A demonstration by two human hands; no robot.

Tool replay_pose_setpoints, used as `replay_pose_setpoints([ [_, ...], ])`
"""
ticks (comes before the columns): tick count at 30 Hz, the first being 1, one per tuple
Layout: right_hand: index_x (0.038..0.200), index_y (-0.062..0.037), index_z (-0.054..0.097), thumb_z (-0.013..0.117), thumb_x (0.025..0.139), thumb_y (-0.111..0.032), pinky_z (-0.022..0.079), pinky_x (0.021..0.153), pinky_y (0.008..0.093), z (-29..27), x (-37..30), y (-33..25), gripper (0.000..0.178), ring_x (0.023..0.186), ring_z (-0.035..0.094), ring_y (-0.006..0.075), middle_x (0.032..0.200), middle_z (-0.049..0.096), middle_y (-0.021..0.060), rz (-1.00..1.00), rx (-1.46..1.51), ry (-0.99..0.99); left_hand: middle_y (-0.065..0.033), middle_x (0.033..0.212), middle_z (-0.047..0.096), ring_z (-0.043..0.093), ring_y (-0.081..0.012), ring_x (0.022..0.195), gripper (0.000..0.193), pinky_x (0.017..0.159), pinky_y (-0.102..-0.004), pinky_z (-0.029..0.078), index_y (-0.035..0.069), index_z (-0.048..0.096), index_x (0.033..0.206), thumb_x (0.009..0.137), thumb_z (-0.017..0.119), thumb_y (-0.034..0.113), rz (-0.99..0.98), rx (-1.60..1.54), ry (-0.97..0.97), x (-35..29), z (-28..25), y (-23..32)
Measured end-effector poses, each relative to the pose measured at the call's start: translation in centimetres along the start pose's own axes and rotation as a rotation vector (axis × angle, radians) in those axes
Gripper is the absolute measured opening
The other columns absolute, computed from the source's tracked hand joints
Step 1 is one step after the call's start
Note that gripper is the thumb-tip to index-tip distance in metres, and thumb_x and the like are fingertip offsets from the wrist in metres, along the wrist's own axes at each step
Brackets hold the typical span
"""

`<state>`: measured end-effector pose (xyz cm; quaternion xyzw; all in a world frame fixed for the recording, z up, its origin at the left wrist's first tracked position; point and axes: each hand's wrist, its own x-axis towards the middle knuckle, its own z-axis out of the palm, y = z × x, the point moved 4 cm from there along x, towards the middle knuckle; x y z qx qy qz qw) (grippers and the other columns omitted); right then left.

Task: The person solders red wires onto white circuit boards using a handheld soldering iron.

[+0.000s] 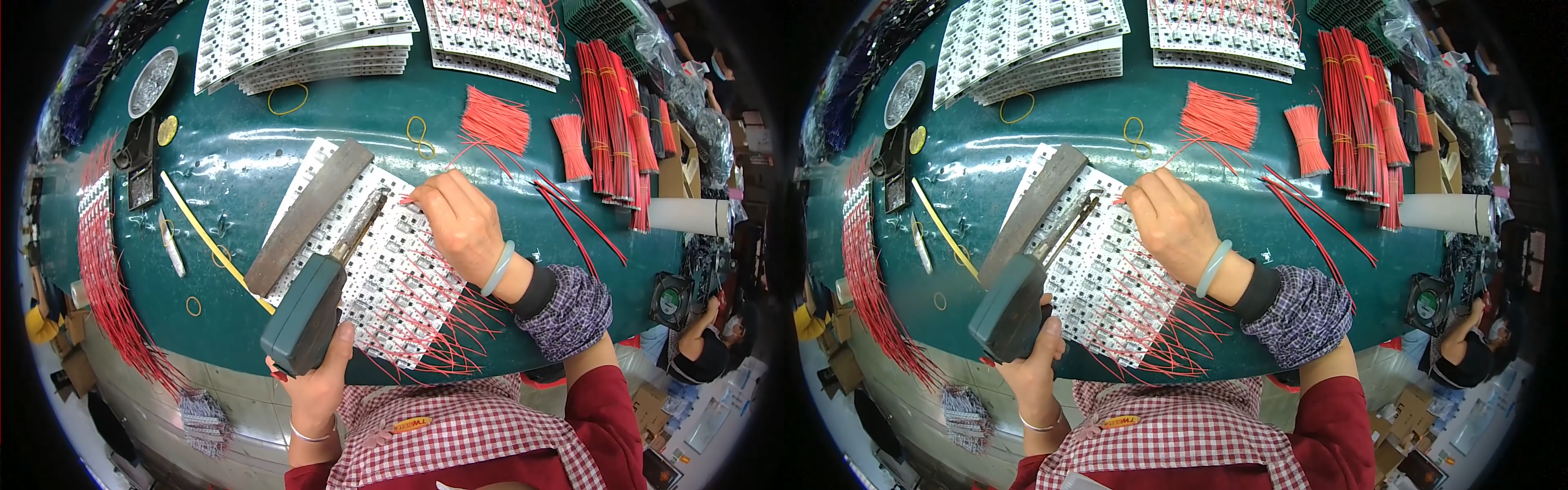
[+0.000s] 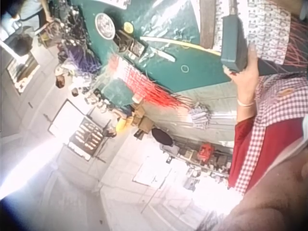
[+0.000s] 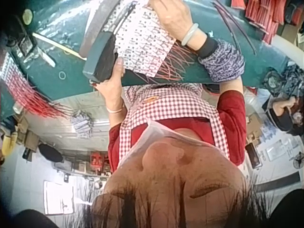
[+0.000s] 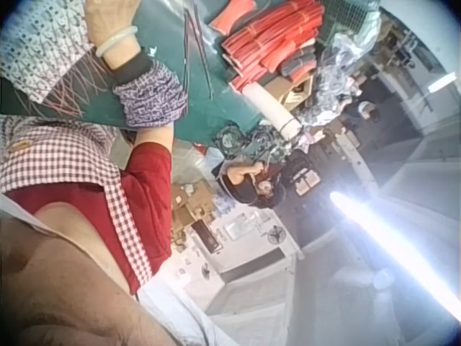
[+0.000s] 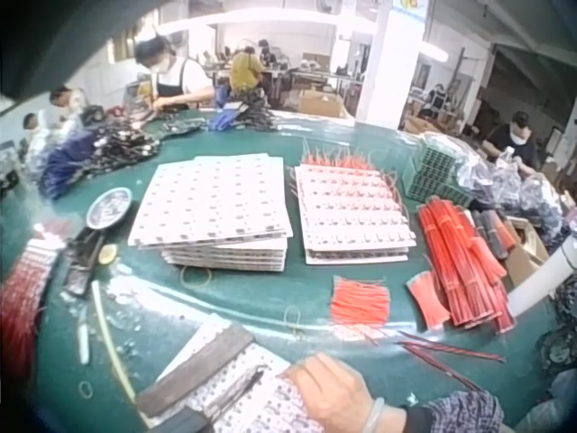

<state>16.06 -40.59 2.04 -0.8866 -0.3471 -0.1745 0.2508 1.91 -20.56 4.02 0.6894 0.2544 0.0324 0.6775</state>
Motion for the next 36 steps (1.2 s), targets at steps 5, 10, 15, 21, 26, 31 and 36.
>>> replay_pose_setpoints([
  [5,0.096,0.0002,0.064,0.067,0.069,0.004,0.049,0.065,0.0381,-1.2,0.3,-1.1,0.027,0.077,0.061,0.0272,0.087,0.063,0.01,-0.042,-0.019,0.113,-0.0155,0.107,0.071,0.057,-0.0105,0.057,0.041,0.05,-0.0234,0.045,-0.007,0.061,0.123,0.084,0.074,-0.003,0.041,0.044,0.0,-0.2,-0.4,-0.5],
  [10,0.097,0.0009,0.066,0.068,0.068,0.003,0.049,0.063,0.0362,-1.0,-0.1,-1.8,0.029,0.074,0.06,0.0258,0.084,0.063,0.009,-0.039,0.0,0.093,-0.0145,0.106,0.071,0.057,-0.0101,0.059,0.039,0.05,-0.0228,0.045,-0.006,0.062,0.121,0.084,0.074,-0.003,0.069,0.095,-0.03,-0.2,-1.0,-1.1],
  [15,0.098,0.0024,0.067,0.069,0.067,0.003,0.049,0.061,0.0352,-0.7,-0.3,-1.7,0.03,0.073,0.06,0.025,0.084,0.063,0.0091,-0.041,-0.02,0.078,-0.012,0.105,0.071,0.058,-0.0091,0.06,0.037,0.051,-0.0223,0.045,-0.005,0.064,0.119,0.085,0.075,-0.002,0.134,0.16,-0.051,-0.1,-1.2,-1.7],
  [21,0.099,0.0038,0.067,0.069,0.069,0.002,0.05,0.062,0.035,-0.4,-0.3,-1.9,0.031,0.074,0.06,0.0255,0.087,0.063,0.0104,-0.058,-0.003,0.065,-0.0093,0.101,0.071,0.058,-0.0083,0.061,0.035,0.051,-0.0219,0.045,-0.003,0.065,0.118,0.085,0.076,-0.002,0.073,0.145,-0.068,0.1,-0.9,-1.5],
  [26,0.1,0.0043,0.066,0.068,0.069,0.002,0.051,0.063,0.035,-0.4,-0.2,-2.0,0.031,0.075,0.06,0.0259,0.089,0.062,0.0114,-0.051,-0.004,0.055,-0.0064,0.09,0.069,0.058,-0.0081,0.059,0.03,0.05,-0.0218,0.044,-0.003,0.066,0.113,0.084,0.077,-0.002,0.097,0.111,-0.08,0.4,-0.4,-0.9],
  [31,0.1,0.0049,0.066,0.068,0.07,0.002,0.051,0.063,0.0354,-0.4,-0.1,-2.0,0.03,0.075,0.06,0.0263,0.089,0.062,0.0117,-0.05,0.004,0.049,-0.0035,0.084,0.072,0.061,-0.0072,0.071,0.018,0.063,-0.0248,0.049,-0.004,0.072,0.096,0.081,0.08,0.001,-0.013,0.077,-0.063,0.6,-0.2,-0.4],
  [36,0.1,0.0049,0.065,0.068,0.07,0.001,0.051,0.064,0.0352,-0.4,-0.1,-2.0,0.03,0.076,0.06,0.0266,0.09,0.062,0.0118,-0.047,0.007,0.043,-0.0034,0.082,0.071,0.061,-0.0073,0.067,0.018,0.061,-0.0252,0.048,-0.003,0.072,0.094,0.08,0.082,0.004,0.012,0.119,-0.055,0.7,-0.2,0.0],
])
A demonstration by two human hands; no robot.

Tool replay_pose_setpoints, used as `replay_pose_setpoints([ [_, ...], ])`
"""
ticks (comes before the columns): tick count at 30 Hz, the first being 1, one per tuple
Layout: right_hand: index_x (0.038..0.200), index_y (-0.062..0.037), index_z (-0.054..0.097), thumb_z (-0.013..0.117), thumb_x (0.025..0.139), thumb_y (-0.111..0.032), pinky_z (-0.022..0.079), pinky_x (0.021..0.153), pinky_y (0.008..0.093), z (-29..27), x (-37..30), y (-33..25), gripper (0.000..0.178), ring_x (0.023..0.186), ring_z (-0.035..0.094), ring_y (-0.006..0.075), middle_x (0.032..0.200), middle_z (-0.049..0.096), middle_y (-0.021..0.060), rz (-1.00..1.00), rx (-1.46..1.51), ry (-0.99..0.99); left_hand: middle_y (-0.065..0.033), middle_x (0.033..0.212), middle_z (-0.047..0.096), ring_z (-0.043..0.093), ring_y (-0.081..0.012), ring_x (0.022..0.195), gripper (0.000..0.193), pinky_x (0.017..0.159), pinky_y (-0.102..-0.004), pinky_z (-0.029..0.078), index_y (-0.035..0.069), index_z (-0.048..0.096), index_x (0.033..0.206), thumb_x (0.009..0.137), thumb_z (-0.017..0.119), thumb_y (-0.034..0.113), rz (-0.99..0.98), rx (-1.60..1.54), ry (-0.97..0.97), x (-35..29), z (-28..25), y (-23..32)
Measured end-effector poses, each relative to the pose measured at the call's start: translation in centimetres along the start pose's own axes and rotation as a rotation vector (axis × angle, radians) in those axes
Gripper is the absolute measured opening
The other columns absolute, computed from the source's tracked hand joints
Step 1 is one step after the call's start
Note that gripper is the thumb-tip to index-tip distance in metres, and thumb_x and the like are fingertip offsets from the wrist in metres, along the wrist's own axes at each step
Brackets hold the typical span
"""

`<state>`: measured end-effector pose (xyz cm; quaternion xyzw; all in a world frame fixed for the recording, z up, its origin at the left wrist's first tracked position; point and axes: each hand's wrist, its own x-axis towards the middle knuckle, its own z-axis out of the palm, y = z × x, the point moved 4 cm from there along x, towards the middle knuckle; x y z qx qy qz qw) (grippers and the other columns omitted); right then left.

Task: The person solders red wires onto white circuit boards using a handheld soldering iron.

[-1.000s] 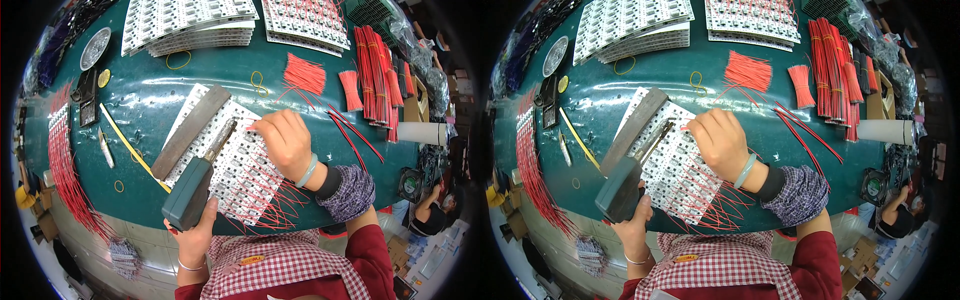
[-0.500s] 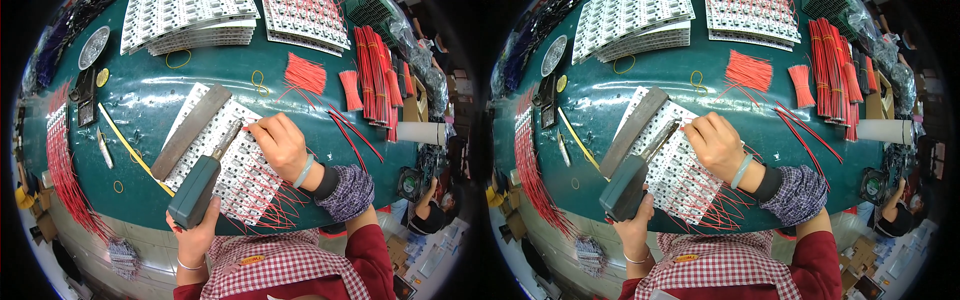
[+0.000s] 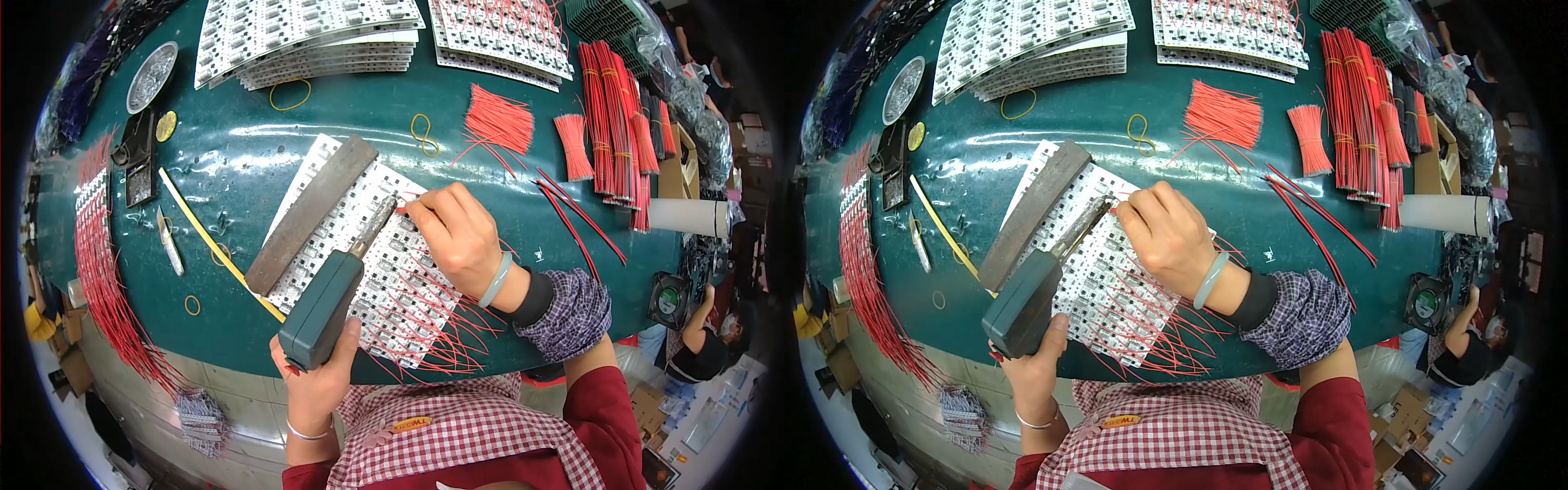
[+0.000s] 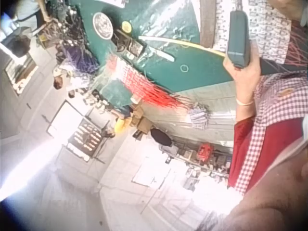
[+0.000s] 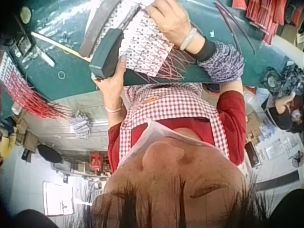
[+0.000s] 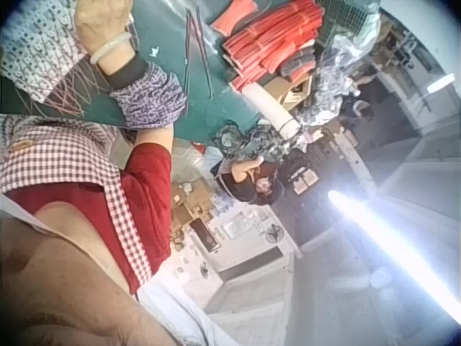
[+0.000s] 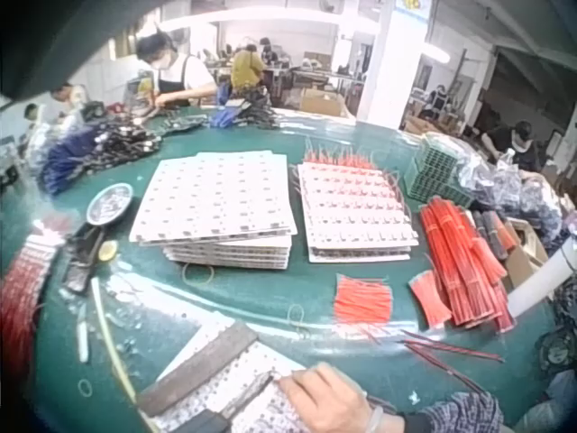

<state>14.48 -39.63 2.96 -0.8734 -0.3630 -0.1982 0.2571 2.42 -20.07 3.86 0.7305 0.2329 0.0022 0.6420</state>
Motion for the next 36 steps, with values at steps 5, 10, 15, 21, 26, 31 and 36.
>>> replay_pose_setpoints([
  [5,0.1,0.0047,0.065,0.068,0.069,0.002,0.052,0.064,0.0352,0.0,0.1,-0.1,0.031,0.077,0.06,0.0267,0.091,0.062,0.0119,-0.002,0.011,-0.004,-0.0048,0.084,0.072,0.063,-0.0101,0.071,0.022,0.064,-0.0262,0.05,-0.004,0.072,0.097,0.079,0.083,0.005,-0.006,0.001,0.07,-0.3,-0.4,-0.3],
  [10,0.099,0.0046,0.065,0.067,0.071,0.0,0.052,0.066,0.0347,0.1,-0.1,0.1,0.028,0.08,0.059,0.0258,0.091,0.06,0.0108,-0.006,-0.003,-0.016,-0.0062,0.085,0.069,0.06,-0.01,0.065,0.027,0.058,-0.0247,0.047,-0.005,0.068,0.106,0.082,0.079,0.001,0.024,-0.002,0.068,-0.5,-0.7,-0.9],
  [15,0.099,0.0043,0.066,0.066,0.074,-0.003,0.052,0.068,0.0343,0.1,-0.1,0.0,0.026,0.083,0.057,0.0247,0.092,0.059,0.0092,-0.011,-0.02,-0.029,-0.0094,0.089,0.068,0.056,-0.0094,0.058,0.035,0.05,-0.0226,0.043,-0.006,0.064,0.117,0.084,0.074,-0.003,0.083,0.072,-0.006,-0.6,-1.0,-1.4],
  [21,0.098,0.0017,0.068,0.069,0.067,0.004,0.051,0.064,0.0346,-0.8,0.2,-0.7,0.031,0.076,0.061,0.0255,0.085,0.062,0.0096,-0.006,-0.029,0.018,-0.0131,0.104,0.071,0.057,-0.0098,0.058,0.038,0.05,-0.0228,0.044,-0.006,0.064,0.121,0.084,0.074,-0.004,0.166,0.088,0.015,-1.1,-1.2,-1.0],
  [26,0.103,0.0014,0.068,0.067,0.074,-0.003,0.051,0.067,0.0335,-0.2,-0.7,-0.4,0.029,0.083,0.058,0.0239,0.089,0.058,0.0084,0.017,0.039,-0.066,-0.0062,0.091,0.073,0.064,-0.0107,0.077,0.031,0.07,-0.0268,0.052,-0.005,0.072,0.106,0.079,0.083,0.004,-0.027,-0.031,0.111,-1.3,-1.1,-0.2],
  [31,0.101,0.0012,0.07,0.068,0.072,0.002,0.051,0.064,0.0337,0.1,-0.4,-0.4,0.029,0.078,0.059,0.0242,0.087,0.06,0.0089,0.031,0.071,-0.048,-0.0113,0.102,0.071,0.058,-0.0093,0.06,0.039,0.051,-0.0221,0.044,-0.006,0.063,0.121,0.084,0.075,-0.002,0.079,0.055,0.018,-1.6,-1.6,-1.8],
  [36,0.098,0.0009,0.071,0.069,0.068,0.007,0.051,0.06,0.0341,0.0,-0.3,-0.5,0.03,0.075,0.061,0.0246,0.086,0.062,0.0097,0.055,0.085,-0.03,-0.0079,0.089,0.069,0.057,-0.0086,0.059,0.031,0.051,-0.0219,0.043,-0.005,0.067,0.114,0.084,0.076,-0.001,0.066,0.063,0.011,-1.7,-1.7,-1.9],
])
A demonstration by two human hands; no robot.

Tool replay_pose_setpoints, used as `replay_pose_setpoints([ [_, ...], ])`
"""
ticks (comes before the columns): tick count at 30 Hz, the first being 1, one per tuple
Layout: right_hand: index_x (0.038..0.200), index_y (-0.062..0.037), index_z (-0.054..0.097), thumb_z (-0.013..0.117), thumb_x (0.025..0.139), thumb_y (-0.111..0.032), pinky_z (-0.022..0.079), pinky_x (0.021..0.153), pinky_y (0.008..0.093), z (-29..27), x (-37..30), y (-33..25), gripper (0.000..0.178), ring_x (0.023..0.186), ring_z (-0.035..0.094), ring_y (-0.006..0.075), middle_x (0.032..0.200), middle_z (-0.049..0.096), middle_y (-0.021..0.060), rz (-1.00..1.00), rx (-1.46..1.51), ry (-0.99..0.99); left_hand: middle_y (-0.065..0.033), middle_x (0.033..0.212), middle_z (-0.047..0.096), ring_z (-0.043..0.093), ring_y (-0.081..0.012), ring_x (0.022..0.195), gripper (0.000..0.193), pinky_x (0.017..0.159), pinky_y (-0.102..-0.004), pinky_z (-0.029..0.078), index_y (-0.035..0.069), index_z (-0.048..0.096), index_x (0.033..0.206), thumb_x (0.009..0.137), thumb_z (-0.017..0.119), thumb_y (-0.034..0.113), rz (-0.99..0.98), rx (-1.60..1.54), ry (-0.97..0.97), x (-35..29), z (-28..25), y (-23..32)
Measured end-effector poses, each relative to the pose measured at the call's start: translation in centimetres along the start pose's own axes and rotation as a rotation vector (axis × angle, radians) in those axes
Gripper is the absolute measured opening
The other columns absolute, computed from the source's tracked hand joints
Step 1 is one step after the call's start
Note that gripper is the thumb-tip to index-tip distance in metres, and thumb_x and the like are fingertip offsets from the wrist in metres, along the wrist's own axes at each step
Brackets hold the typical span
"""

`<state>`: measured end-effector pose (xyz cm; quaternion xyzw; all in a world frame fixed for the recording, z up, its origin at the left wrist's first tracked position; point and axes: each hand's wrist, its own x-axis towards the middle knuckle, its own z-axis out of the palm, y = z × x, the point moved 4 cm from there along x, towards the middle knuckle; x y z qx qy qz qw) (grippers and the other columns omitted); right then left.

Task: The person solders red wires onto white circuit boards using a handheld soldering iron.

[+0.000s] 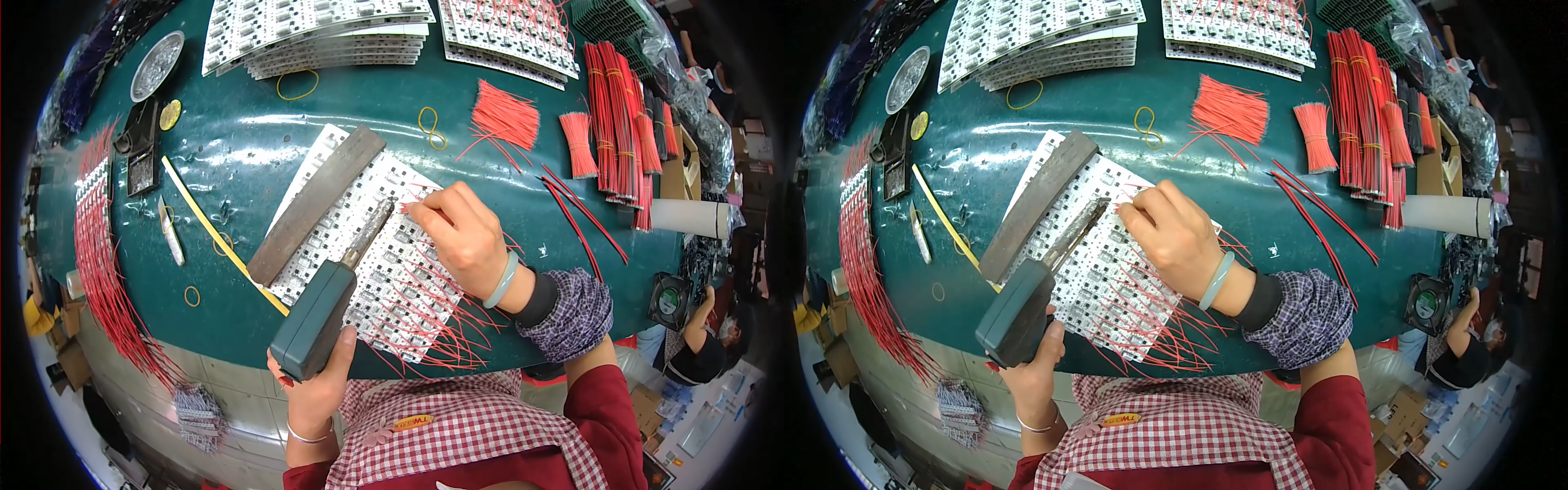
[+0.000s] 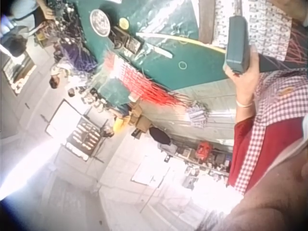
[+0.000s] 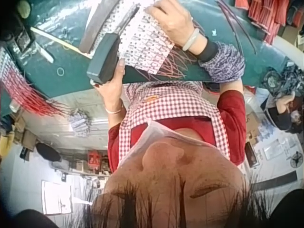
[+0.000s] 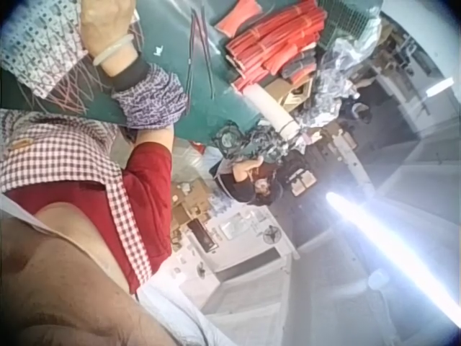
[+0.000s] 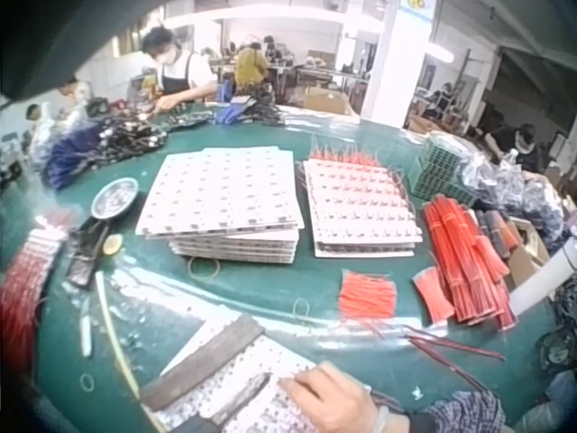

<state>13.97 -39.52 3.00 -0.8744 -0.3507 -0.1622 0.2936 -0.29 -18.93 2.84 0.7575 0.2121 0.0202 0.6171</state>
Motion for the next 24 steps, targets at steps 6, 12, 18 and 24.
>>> replay_pose_setpoints([
  [6,0.1,0.0013,0.07,0.068,0.068,0.009,0.051,0.06,0.0344,0.1,0.0,0.0,0.032,0.075,0.061,0.025,0.086,0.062,0.0101,-0.008,0.006,-0.001,-0.0036,0.082,0.072,0.062,-0.007,0.069,0.019,0.062,-0.0248,0.049,-0.003,0.072,0.096,0.08,0.081,0.003,-0.113,-0.067,-0.008,0.3,0.5,0.9],
  [12,0.099,0.0013,0.071,0.068,0.07,0.007,0.051,0.06,0.0341,0.0,0.1,-0.1,0.03,0.076,0.061,0.025,0.087,0.063,0.01,-0.002,-0.003,-0.007,-0.0038,0.081,0.071,0.062,-0.0078,0.066,0.017,0.061,-0.0248,0.049,-0.003,0.072,0.093,0.08,0.08,0.003,-0.102,-0.032,-0.023,0.4,0.4,1.1],
  [18,0.099,0.0016,0.071,0.069,0.07,0.006,0.052,0.061,0.0341,0.1,0.0,0.0,0.029,0.076,0.062,0.0247,0.087,0.063,0.0097,-0.009,-0.02,-0.011,-0.007,0.088,0.073,0.066,-0.0122,0.073,0.025,0.067,-0.0277,0.052,-0.004,0.072,0.101,0.078,0.081,0.002,-0.093,-0.039,0.084,-0.3,0.0,0.3],
  [24,0.098,0.0011,0.071,0.069,0.07,0.006,0.052,0.062,0.0345,0.0,0.1,-0.1,0.029,0.077,0.062,0.0251,0.088,0.063,0.0096,-0.002,-0.012,-0.022,-0.0072,0.085,0.065,0.055,-0.0092,0.057,0.032,0.051,-0.0225,0.041,-0.006,0.067,0.115,0.083,0.073,-0.005,0.014,0.01,0.01,-0.3,0.0,0.5],
])
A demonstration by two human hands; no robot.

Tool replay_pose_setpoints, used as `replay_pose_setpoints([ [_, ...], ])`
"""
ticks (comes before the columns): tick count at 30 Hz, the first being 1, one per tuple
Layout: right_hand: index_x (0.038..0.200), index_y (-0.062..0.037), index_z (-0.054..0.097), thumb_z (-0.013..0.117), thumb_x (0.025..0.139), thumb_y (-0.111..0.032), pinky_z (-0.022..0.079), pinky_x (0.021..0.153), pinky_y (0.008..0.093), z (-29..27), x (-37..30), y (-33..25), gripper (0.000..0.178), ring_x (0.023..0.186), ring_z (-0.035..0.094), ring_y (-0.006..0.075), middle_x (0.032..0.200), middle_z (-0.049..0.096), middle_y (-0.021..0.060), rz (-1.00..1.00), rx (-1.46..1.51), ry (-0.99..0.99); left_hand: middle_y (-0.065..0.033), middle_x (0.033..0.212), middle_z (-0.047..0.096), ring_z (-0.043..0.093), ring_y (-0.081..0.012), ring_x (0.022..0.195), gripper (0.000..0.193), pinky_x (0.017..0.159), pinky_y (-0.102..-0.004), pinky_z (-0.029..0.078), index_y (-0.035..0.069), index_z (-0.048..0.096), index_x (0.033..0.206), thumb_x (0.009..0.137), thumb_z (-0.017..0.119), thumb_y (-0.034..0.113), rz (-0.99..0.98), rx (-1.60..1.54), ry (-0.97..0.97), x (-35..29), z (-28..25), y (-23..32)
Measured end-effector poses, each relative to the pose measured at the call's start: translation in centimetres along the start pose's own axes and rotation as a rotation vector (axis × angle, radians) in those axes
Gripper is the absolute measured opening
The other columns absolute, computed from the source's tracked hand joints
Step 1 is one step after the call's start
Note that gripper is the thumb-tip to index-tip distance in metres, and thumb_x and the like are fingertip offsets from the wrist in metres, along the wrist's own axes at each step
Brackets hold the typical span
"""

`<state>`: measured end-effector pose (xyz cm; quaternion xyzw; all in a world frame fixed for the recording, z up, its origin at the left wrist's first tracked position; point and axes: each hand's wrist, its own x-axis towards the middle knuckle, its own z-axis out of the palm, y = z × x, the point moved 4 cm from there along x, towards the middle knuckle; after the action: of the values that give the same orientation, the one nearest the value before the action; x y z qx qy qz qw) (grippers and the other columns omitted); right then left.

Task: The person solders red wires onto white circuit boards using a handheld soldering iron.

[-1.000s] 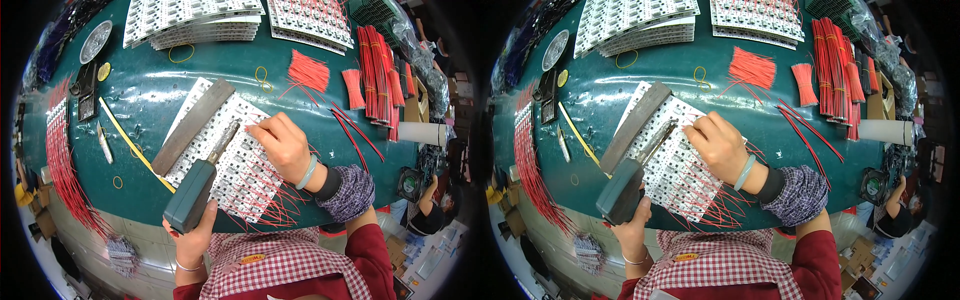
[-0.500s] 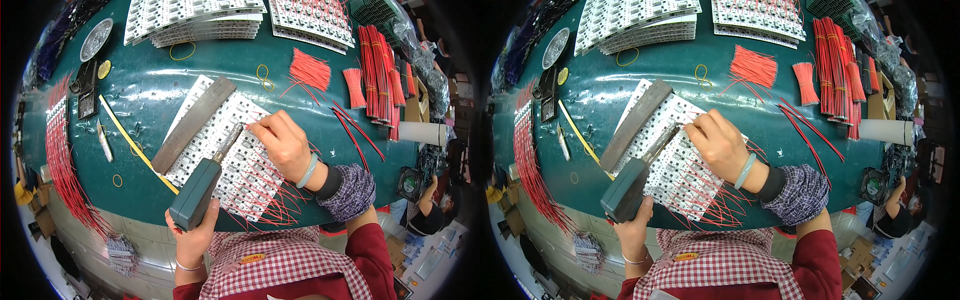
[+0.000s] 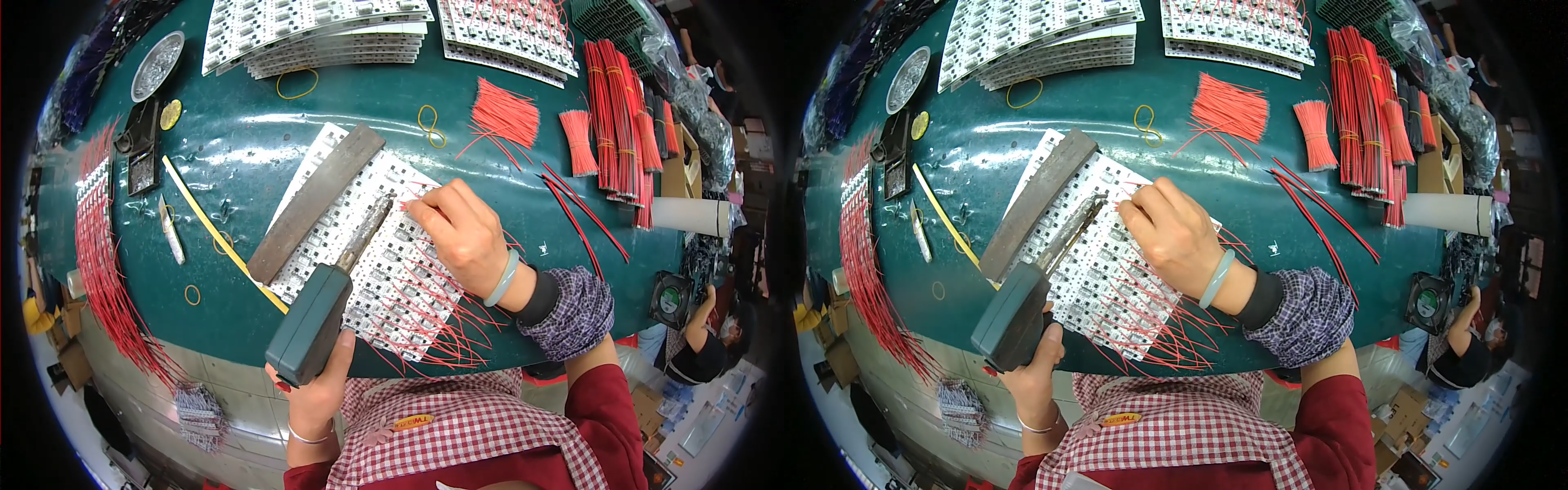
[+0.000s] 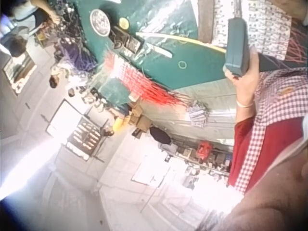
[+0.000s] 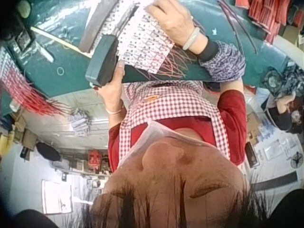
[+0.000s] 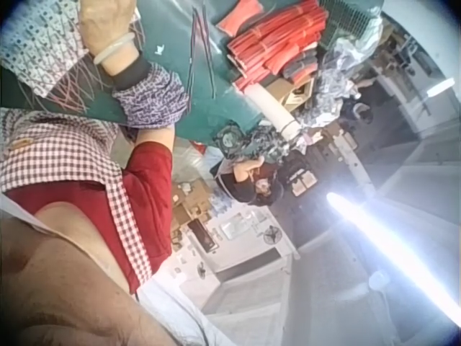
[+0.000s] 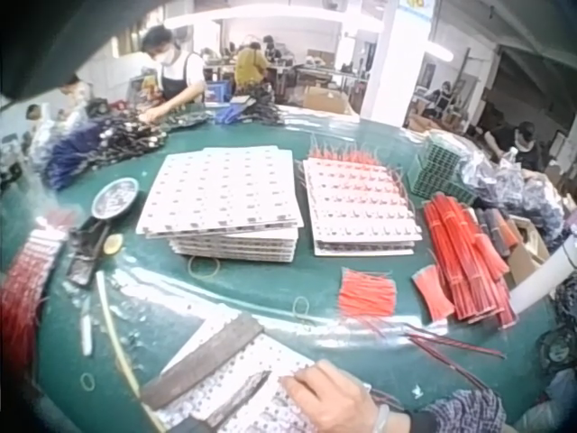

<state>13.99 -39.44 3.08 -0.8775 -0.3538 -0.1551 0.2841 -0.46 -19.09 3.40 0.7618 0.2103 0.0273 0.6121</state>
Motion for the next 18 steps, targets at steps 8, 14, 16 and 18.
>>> replay_pose_setpoints([
  [8,0.096,0.0011,0.071,0.071,0.066,0.005,0.047,0.057,0.0335,-0.7,-0.2,-1.6,0.031,0.07,0.058,0.0226,0.079,0.06,0.0075,-0.031,-0.054,0.079,-0.0095,0.095,0.069,0.055,-0.0086,0.057,0.036,0.051,-0.0221,0.042,-0.006,0.066,0.119,0.084,0.073,-0.003,0.023,-0.001,0.039,-0.1,-0.3,-0.2],
  [14,0.097,0.0009,0.072,0.073,0.067,0.006,0.045,0.055,0.0336,0.3,-0.6,-1.6,0.03,0.066,0.055,0.0215,0.074,0.055,0.0064,0.009,-0.049,0.047,-0.0106,0.1,0.071,0.057,-0.0086,0.059,0.038,0.051,-0.0213,0.043,-0.006,0.066,0.12,0.083,0.075,-0.002,-0.023,-0.03,0.014,-0.1,-0.4,-0.5],
  [16,0.097,0.0008,0.072,0.074,0.067,0.006,0.045,0.055,0.0337,0.3,-0.5,-1.7,0.03,0.065,0.055,0.0214,0.073,0.054,0.0061,0.012,-0.055,0.044,-0.0106,0.099,0.071,0.057,-0.0087,0.059,0.038,0.051,-0.0213,0.044,-0.006,0.066,0.119,0.083,0.075,-0.003,-0.012,-0.037,0.011,0.0,-0.4,-0.4],
  [18,0.097,0.0007,0.072,0.074,0.067,0.005,0.045,0.055,0.0338,0.3,-0.5,-1.7,0.03,0.065,0.054,0.0213,0.072,0.052,0.0057,0.017,-0.062,0.04,-0.0107,0.098,0.071,0.058,-0.0088,0.059,0.038,0.051,-0.0214,0.045,-0.006,0.066,0.119,0.083,0.075,-0.003,-0.001,-0.044,0.006,0.1,-0.4,-0.5],
])
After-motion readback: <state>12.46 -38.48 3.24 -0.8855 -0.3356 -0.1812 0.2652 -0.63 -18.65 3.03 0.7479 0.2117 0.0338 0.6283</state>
